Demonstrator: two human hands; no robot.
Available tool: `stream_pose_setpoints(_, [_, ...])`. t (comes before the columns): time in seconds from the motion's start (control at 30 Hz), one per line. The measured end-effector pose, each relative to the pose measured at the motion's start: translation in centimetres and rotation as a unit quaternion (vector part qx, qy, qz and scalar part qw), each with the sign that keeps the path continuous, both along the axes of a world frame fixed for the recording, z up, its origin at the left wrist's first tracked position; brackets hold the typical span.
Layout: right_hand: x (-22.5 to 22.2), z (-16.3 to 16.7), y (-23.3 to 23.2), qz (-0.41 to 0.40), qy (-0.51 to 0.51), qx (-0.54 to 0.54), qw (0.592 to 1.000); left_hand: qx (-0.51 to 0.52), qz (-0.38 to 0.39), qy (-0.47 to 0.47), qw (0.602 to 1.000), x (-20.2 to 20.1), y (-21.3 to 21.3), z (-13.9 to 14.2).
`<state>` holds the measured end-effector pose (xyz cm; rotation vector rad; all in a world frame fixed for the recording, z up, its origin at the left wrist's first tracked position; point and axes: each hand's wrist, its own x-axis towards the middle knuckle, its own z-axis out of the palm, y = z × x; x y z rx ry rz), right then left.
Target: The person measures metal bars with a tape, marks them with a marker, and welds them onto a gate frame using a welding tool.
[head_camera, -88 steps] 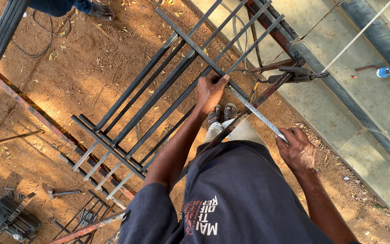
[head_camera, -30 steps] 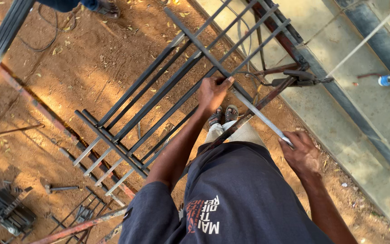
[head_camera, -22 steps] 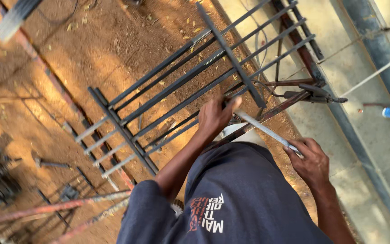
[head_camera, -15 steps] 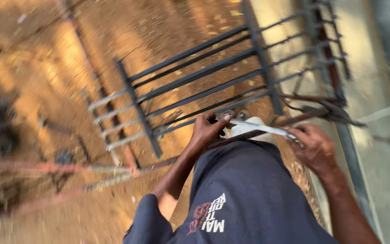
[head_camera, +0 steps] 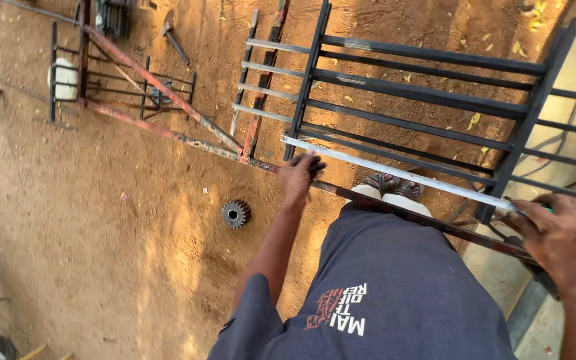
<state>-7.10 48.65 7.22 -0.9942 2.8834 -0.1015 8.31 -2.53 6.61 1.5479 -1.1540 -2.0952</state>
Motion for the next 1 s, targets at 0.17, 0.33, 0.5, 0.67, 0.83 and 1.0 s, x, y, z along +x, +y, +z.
stream_pose_setpoints(0.17, [-1.8, 4.3, -4.6, 0.023, 0.015, 0.019, 0.999, 0.016, -0.03, 0.036, 0.999, -1.4, 4.1, -0.6])
stream_pose_setpoints(0.33, [-3.2, 5.9, -4.7, 0.01, -0.034, -0.052, 0.998, 0.002, -0.055, 0.029, 0.998, -2.2, 5.5, -0.2])
stream_pose_setpoints(0.5, [-3.4, 5.8, -4.7, 0.007, -0.054, -0.049, 0.997, -0.069, -0.058, -0.102, 0.991, -3.6, 7.2, 1.8])
stream_pose_setpoints(0.67, [-3.1, 7.1, -4.9, -0.013, -0.087, -0.059, 0.994, -0.139, -0.165, -0.167, 0.962, -5.8, 9.7, 5.2])
stream_pose_setpoints(0.83, [-3.4, 7.3, -4.6, -0.014, -0.084, -0.052, 0.995, -0.341, -0.416, -0.069, 0.84, -9.7, 12.9, 6.3])
stream_pose_setpoints(1.0, [-3.5, 6.8, -4.3, -0.011, -0.085, -0.045, 0.995, -0.355, -0.547, 0.036, 0.757, -16.0, 18.4, 5.7])
